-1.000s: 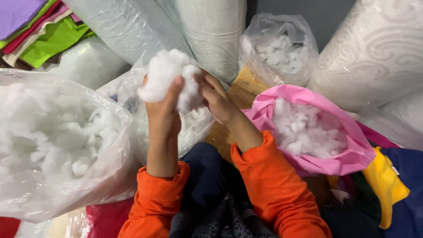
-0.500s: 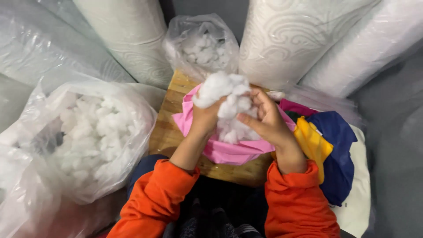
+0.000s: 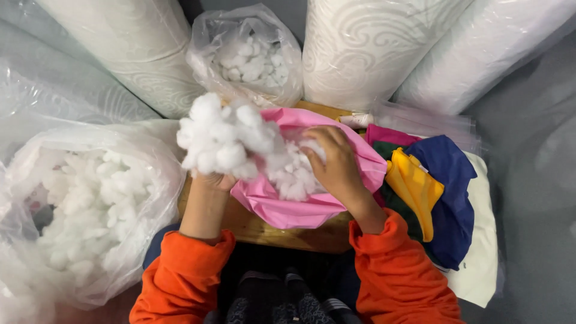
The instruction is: Stuffing a pink pillowcase with white fiberfill and distributing the material inside.
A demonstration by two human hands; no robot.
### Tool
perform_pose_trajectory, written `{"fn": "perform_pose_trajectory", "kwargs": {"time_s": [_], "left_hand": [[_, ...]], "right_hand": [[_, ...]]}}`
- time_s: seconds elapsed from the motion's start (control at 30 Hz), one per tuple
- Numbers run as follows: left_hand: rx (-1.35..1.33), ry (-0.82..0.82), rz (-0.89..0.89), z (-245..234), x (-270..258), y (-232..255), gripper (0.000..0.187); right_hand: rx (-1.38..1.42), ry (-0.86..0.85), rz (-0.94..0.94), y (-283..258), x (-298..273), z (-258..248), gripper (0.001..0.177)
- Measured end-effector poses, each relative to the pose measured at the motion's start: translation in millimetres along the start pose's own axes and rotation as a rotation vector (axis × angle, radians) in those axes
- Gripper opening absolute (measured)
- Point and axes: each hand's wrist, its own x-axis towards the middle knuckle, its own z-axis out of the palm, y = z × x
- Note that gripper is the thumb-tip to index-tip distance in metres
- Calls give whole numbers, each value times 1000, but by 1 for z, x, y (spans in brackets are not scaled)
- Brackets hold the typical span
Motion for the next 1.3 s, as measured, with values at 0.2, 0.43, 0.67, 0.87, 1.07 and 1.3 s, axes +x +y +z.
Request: {"fn": "perform_pose_trajectory", "kwargs": {"time_s": [0.2, 0.43, 0.67, 0.87, 1.07, 1.3], "left_hand": [[52, -20, 14, 4, 0, -5, 60], [62, -4, 54, 17, -1, -13, 58], [108, -21, 98, 15, -3, -18, 56], [154, -59, 120, 15, -11, -24, 54], [174, -48, 170, 17, -14, -30, 53], [233, -58, 159, 10, -10, -23, 51]], "right_hand": [[-169, -26, -6, -8, 8, -34, 12], [-204, -640, 85, 63, -29, 27, 17], [-270, -158, -49, 44, -1, 10, 8], [-333, -450, 109, 60, -13, 11, 10], [495, -297, 226, -51, 13, -7, 62], [181, -224, 147, -25, 14, -25, 40]]}}
